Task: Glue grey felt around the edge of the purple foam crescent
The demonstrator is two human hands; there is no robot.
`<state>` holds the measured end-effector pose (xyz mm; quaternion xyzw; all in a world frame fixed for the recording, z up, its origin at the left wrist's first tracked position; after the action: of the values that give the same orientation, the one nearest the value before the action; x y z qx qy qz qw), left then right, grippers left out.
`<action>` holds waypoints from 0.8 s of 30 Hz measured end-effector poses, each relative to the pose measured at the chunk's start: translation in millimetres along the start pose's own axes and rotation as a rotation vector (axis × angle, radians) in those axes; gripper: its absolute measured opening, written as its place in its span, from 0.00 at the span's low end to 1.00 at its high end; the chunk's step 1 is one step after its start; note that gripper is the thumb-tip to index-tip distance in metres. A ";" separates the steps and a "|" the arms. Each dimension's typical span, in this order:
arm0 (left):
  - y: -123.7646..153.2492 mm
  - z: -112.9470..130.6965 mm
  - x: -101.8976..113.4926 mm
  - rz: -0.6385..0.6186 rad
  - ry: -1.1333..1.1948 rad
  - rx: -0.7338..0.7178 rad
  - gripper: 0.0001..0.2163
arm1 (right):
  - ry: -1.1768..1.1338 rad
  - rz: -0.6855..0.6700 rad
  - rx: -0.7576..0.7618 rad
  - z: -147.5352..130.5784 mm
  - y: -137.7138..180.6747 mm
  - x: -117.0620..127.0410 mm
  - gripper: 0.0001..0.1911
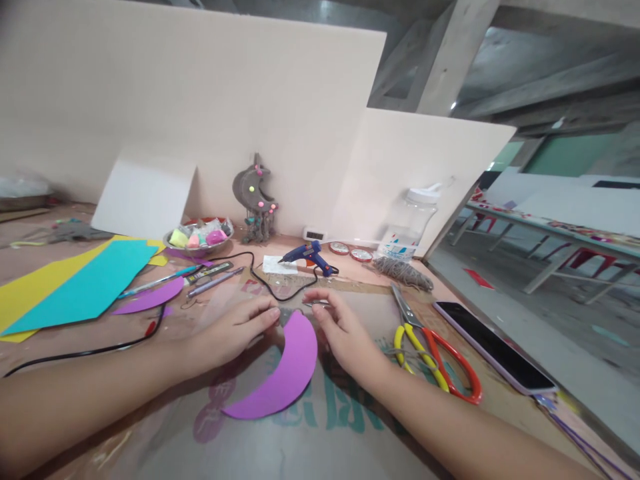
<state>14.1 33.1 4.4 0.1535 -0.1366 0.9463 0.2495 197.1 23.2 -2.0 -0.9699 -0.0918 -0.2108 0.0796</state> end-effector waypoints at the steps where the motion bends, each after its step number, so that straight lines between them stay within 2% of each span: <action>1: -0.1 0.3 -0.2 -0.006 -0.003 -0.003 0.12 | 0.013 0.008 0.023 -1.3 0.0 0.5 0.16; 4: -0.2 -0.8 -1.3 -0.034 0.012 0.011 0.12 | 0.031 -0.022 0.069 -3.4 -0.6 0.2 0.19; 7: 0.0 -2.1 -1.9 -0.054 0.028 0.021 0.12 | -0.017 -0.102 0.058 -1.2 -2.1 -2.3 0.19; 11: 0.8 -0.4 -2.0 -0.057 0.006 0.034 0.12 | -0.069 -0.138 0.037 2.3 -4.5 -4.1 0.17; 16: 1.8 1.8 -2.3 -0.072 -0.005 0.053 0.12 | 0.064 -0.091 0.023 1.2 -5.2 -2.4 0.11; 19: 1.7 0.9 -2.4 -0.087 -0.021 0.055 0.12 | 0.101 -0.079 0.001 -0.7 -4.4 -1.4 0.12; 24: 1.3 -1.0 -2.0 -0.083 -0.031 0.044 0.13 | -0.033 -0.045 -0.041 -2.1 -1.8 1.3 0.19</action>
<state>14.8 31.5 2.5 0.1793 -0.1131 0.9353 0.2832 197.1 24.7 0.7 -0.9723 -0.1106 -0.1986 0.0535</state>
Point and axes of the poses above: each hand's wrist, its own y-axis away from the middle knuckle, its own x-axis out of the back of the hand, z = x × y, the point moved 3 cm from there along -y, towards the middle knuckle, and after that the axes turned 7 degrees about y, right-handed, at the moved point
